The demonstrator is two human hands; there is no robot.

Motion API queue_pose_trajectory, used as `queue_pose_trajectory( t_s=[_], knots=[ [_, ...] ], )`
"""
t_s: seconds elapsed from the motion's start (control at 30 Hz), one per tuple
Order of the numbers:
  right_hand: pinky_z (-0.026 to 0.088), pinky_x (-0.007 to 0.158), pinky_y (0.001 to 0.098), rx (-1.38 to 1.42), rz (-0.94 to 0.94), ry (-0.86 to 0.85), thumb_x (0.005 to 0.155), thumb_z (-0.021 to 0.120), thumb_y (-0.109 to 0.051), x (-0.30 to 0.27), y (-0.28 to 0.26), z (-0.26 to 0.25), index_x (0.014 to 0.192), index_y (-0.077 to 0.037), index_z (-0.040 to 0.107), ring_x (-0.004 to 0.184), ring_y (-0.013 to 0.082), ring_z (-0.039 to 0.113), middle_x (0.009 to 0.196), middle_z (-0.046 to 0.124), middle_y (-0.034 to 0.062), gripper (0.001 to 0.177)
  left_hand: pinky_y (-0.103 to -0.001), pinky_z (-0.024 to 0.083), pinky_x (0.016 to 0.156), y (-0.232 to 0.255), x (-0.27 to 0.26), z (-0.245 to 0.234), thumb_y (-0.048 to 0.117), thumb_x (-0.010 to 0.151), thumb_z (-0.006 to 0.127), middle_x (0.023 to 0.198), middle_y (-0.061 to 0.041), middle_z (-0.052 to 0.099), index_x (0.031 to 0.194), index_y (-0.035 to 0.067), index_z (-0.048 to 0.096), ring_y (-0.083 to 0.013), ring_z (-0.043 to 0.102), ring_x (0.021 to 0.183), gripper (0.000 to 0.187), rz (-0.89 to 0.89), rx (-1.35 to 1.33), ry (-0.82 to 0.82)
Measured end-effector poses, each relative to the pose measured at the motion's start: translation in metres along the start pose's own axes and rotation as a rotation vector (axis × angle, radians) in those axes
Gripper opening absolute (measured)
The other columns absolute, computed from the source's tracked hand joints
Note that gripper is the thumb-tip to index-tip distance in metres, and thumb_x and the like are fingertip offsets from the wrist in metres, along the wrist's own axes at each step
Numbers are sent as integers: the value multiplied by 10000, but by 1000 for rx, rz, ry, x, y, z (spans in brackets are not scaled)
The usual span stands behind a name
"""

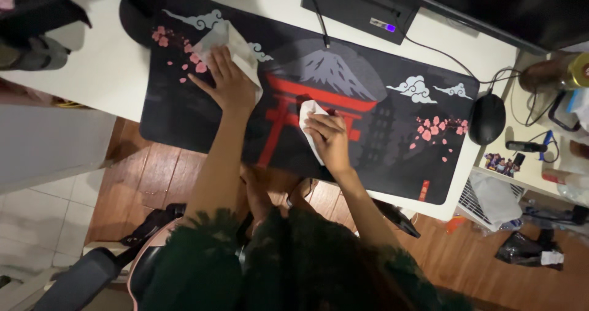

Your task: The person wipes a large decorative mousepad on a desk with wipes, moving the wipes across the entire surface of the pad.

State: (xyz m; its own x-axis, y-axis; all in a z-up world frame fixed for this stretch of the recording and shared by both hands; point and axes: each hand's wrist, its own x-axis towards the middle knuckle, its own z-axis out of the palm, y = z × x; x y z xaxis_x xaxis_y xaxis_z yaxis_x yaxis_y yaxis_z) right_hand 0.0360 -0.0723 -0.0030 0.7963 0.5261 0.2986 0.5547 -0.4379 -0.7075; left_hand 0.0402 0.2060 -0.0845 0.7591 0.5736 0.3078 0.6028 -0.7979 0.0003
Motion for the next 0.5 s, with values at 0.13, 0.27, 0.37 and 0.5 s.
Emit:
queue_pose_trajectory(
  t_s=[0.13, 0.27, 0.37, 0.5],
  knots=[
    [449, 943, 446, -159, -167, -6, 842, 743, -72, -10, -16, 1, 1051, -85, 759, 1060, 297, 608, 1168, 692, 57, 210, -825, -10, 1118, 2, -29, -19, 321, 1024, 474, 1715, -132, 247, 1646, 24, 330, -302, 244, 1581, 704, 73, -20, 44],
    [463, 966, 420, -195, -309, -73, 890, 696, -27, -21, -27, 15, 1175, -9, 707, 1090, 300, 609, 1199, 654, 101, 286, -823, -3, 1103, 8, -67, -47, 343, 981, 481, 1703, -114, 275, 1647, 69, 321, -277, 284, 1548, 738, 54, -132, -96],
    [466, 996, 430, -217, -365, -92, 902, 668, -33, -27, -24, 22, 1214, 0, 679, 1124, 299, 605, 1234, 628, 112, 314, -810, 4, 1127, 5, -92, -64, 346, 1006, 482, 1705, -75, 296, 1646, 102, 346, -247, 292, 1557, 699, 59, -125, -78],
    [440, 1058, 471, -343, -355, -220, 933, 669, -160, -44, -20, 23, 1294, 11, 632, 1226, 320, 563, 1304, 578, 141, 401, -802, 5, 1138, 0, -106, -75, 357, 1044, 479, 1707, -64, 303, 1619, 94, 402, -243, 294, 1566, 637, 93, -118, -51]
  ],
)
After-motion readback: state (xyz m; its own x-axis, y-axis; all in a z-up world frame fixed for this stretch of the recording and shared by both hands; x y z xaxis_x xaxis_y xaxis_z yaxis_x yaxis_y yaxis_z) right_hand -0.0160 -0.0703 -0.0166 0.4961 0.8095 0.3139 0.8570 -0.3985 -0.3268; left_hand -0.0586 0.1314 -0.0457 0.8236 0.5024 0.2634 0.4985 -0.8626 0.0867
